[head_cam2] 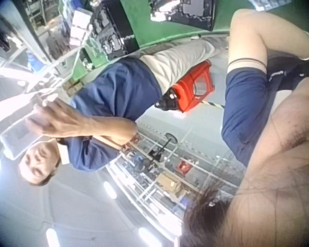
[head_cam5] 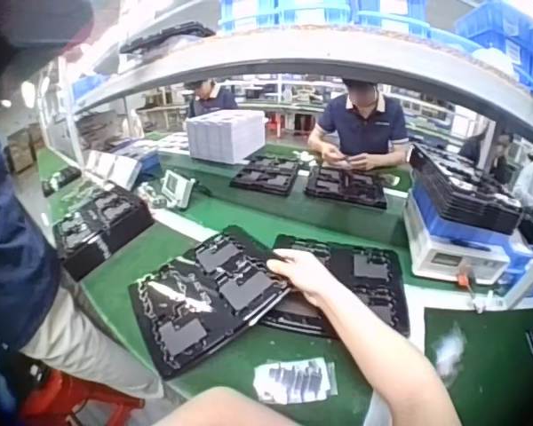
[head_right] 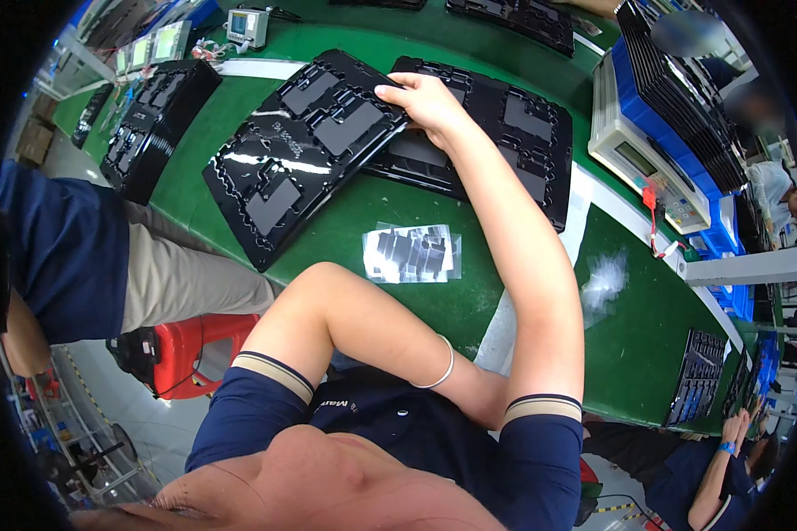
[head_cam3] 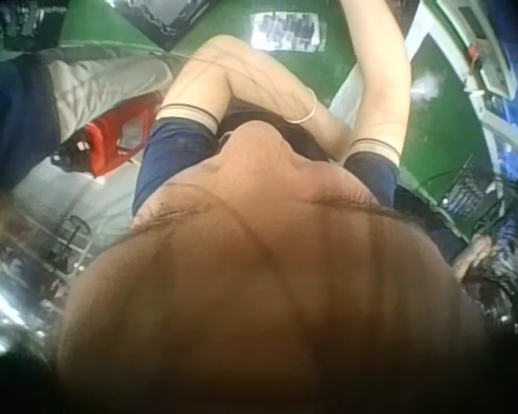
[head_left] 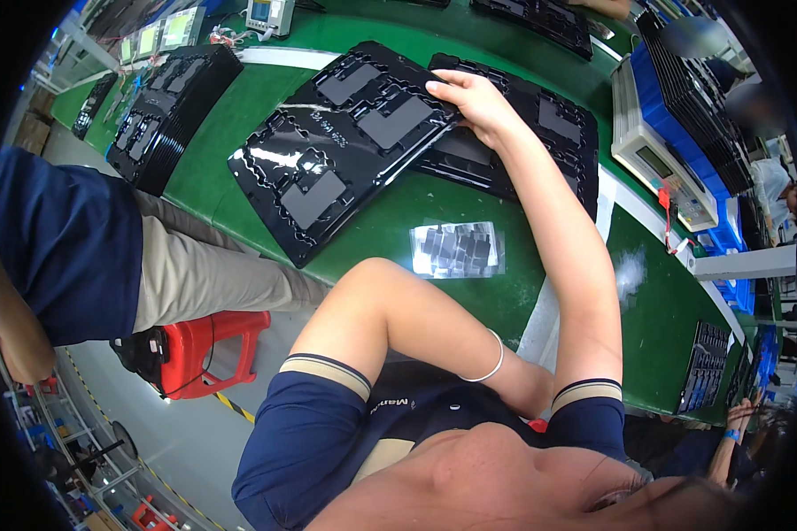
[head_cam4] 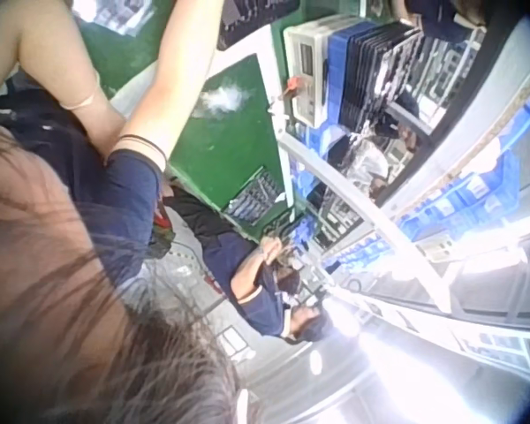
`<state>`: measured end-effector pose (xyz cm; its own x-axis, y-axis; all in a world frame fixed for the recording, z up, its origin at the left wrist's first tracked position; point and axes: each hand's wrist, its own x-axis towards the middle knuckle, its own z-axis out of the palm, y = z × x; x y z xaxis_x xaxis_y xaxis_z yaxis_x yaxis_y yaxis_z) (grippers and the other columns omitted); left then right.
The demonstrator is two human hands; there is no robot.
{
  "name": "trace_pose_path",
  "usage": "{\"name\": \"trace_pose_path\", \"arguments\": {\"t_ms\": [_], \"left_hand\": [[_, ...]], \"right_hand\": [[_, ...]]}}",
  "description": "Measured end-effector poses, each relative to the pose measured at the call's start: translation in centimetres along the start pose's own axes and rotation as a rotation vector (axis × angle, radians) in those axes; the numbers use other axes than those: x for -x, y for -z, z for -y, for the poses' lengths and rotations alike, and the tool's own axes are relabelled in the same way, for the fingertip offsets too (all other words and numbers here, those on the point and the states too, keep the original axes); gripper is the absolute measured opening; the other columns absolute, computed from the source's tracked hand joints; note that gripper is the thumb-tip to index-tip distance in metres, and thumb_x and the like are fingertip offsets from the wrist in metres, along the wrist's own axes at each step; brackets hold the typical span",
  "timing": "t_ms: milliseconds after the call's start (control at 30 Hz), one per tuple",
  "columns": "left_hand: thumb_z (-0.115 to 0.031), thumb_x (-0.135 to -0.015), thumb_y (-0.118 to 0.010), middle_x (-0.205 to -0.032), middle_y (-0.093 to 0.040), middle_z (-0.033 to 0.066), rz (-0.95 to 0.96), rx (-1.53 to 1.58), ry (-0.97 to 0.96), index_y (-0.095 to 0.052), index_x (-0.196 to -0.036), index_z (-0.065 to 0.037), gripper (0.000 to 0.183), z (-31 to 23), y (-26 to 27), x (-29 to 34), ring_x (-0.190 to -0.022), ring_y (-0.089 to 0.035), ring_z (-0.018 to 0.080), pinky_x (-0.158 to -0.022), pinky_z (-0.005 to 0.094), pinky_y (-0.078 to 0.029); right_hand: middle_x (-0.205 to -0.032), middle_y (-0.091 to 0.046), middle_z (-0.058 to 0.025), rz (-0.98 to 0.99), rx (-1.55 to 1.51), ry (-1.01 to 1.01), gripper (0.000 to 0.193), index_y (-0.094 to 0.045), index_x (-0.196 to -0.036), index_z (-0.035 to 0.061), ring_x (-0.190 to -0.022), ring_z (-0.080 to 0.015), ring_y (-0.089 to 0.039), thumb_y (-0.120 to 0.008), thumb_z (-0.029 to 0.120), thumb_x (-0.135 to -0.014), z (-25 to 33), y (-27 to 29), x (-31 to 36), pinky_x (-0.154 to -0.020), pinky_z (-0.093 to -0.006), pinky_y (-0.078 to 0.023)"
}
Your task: Assembling small black plastic components and organizing them into larger black plastic trays on a factory assembly line.
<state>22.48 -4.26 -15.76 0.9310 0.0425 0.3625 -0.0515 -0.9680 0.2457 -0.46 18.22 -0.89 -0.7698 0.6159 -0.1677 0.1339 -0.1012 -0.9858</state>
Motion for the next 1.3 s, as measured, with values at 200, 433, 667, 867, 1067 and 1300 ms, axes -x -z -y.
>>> {"name": "trace_pose_path", "arguments": {"t_ms": [200,433,667,867,1067,1300], "left_hand": [[-0.017,-0.084,-0.049,-0.093,-0.064,0.0107,-0.601,0.639,0.113,-0.063,-0.097,-0.005,0.022,-1.0,1.7,0.3,-0.087,-0.061,0.0220,-0.080,0.0322,-0.045],[-0.017,-0.084,-0.049,-0.091,-0.064,0.0105,-0.683,0.536,0.140,-0.063,-0.094,-0.006,0.021,-0.5,4.7,0.7,-0.082,-0.061,0.0230,-0.077,0.0327,-0.046],[-0.018,-0.084,-0.049,-0.089,-0.064,0.0103,-0.739,0.463,0.117,-0.063,-0.092,-0.008,0.019,-0.4,7.2,1.4,-0.078,-0.061,0.0241,-0.073,0.0333,-0.047],[-0.014,-0.077,-0.051,-0.092,-0.060,0.0140,0.195,0.152,0.057,-0.061,-0.089,-0.006,0.018,-0.2,5.9,1.1,-0.086,-0.058,0.0270,-0.077,0.0398,-0.045],[-0.011,-0.069,-0.056,-0.066,-0.057,0.0102,-0.019,0.278,-0.083,-0.057,-0.064,-0.004,0.009,-0.2,9.0,1.8,-0.066,-0.057,0.0291,-0.064,0.0391,-0.045],[-0.011,-0.068,-0.053,-0.069,-0.056,0.0099,-0.023,0.326,-0.029,-0.056,-0.068,-0.004,0.008,-0.5,9.8,1.6,-0.072,-0.057,0.0284,-0.068,0.0380,-0.045]], "right_hand": [[-0.110,-0.049,-0.0173,-0.181,-0.204,0.073,0.079,-0.018,-0.133,-0.0016,-0.091,-0.0198,-0.055,-0.068,0.005,-0.072,-0.9,-2.3,-2.8,-0.072,-0.0314,-0.049],[-0.137,-0.016,-0.0293,-0.069,-0.138,0.112,0.073,-0.017,-0.135,-0.0041,-0.109,-0.0272,-0.049,-0.060,-0.004,-0.076,-2.1,-4.9,-4.1,-0.091,-0.0309,-0.043],[-0.133,-0.030,-0.0264,0.047,-0.014,0.122,0.064,-0.023,-0.131,-0.0099,-0.111,-0.0232,-0.048,-0.058,0.002,-0.079,-0.6,-4.6,-3.3,-0.094,-0.0276,-0.039],[-0.102,-0.060,-0.0075,-0.067,0.306,0.329,0.032,-0.054,-0.112,0.0006,-0.088,-0.0124,-0.055,-0.056,0.013,-0.083,3.1,-0.2,5.6,-0.081,-0.0250,-0.042],[-0.090,-0.063,-0.0050,-0.372,0.108,0.598,0.014,-0.060,-0.093,0.0018,-0.075,-0.0095,-0.056,-0.052,0.007,-0.083,5.5,7.8,16.5,-0.070,-0.0221,-0.044],[-0.084,-0.062,-0.0009,-1.098,0.845,0.866,0.012,-0.061,-0.092,0.0022,-0.075,-0.0050,-0.054,-0.053,0.007,-0.084,9.5,20.2,24.8,-0.067,-0.0172,-0.041]]}}
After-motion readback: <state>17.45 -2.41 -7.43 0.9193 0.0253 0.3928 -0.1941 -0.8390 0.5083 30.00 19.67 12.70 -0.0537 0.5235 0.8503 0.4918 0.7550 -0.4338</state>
